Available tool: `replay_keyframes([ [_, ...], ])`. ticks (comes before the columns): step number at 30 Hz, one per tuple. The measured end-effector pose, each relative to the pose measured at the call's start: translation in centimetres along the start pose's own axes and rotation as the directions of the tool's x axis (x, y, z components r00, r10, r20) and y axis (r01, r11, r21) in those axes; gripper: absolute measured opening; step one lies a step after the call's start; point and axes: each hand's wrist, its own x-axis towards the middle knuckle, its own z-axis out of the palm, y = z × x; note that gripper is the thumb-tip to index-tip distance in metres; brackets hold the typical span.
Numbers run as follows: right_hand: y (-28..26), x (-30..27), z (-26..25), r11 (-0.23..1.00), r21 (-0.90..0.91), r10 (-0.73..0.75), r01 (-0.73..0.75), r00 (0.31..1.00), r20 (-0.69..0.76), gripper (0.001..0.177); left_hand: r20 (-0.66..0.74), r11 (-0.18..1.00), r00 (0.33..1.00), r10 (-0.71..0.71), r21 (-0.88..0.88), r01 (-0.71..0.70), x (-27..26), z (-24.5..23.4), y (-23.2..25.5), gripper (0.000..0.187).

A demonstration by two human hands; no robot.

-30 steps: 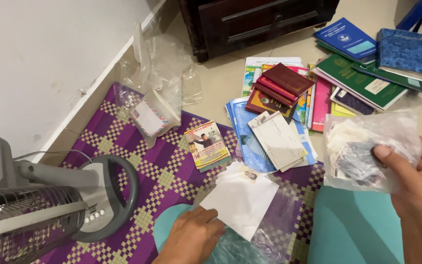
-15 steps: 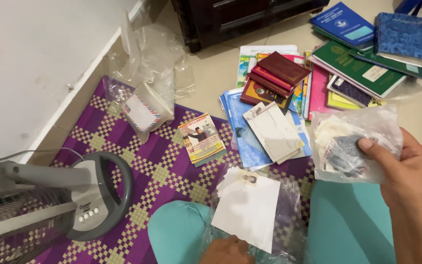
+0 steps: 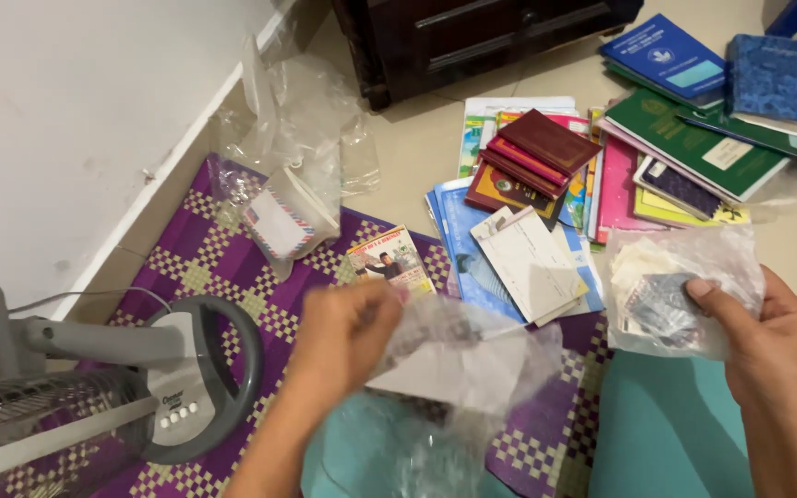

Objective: Sorting and organizing books, documents, and photographs into bags and envelopes while sitting on the floor.

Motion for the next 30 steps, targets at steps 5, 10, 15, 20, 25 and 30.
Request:
replay_keyframes([
  [5, 1.0, 0.3, -0.5, 1.000, -0.015, -0.002, 0.002, 1.000, -0.013, 0.034, -0.170, 0.970, 0.970, -0.174, 0.142, 0.199, 2.7, -3.6, 6.1, 0.021],
  [10, 2.9, 0.8, -1.0, 1.000, -0.005, -0.014, 0.014, 1.000, -0.005, 0.030, -0.255, 0.917, 0.943, 0.214, 0.384, -0.104, 0.9, -1.4, 7.1, 0.009],
  [15, 5.6, 2.1, -0.7, 0.986, -0.166, 0.026, -0.031, 0.999, -0.027, 0.030, -0.020, 0.878, 1.000, -0.013, 0.479, 0.021, -1.3, 11.1, -0.9, 0.017],
  [20, 11.8, 6.1, -3.2, 0.963, -0.269, 0.038, -0.027, 0.999, 0.036, 0.028, 0.030, 0.954, 0.997, -0.071, 0.293, 0.059, -2.0, 21.2, -7.2, 0.016],
  [25, 16.5, 10.5, -4.0, 0.936, -0.343, 0.122, -0.082, 0.988, 0.095, 0.027, 0.106, 0.979, 0.993, -0.052, 0.202, 0.029, -1.7, 24.8, -8.5, 0.019],
  [30, 21.1, 16.9, -7.2, 0.876, -0.473, 0.146, -0.096, 0.987, 0.070, 0.027, 0.089, 0.998, 0.996, 0.030, 0.055, -0.035, -2.2, 25.4, -9.8, 0.031],
])
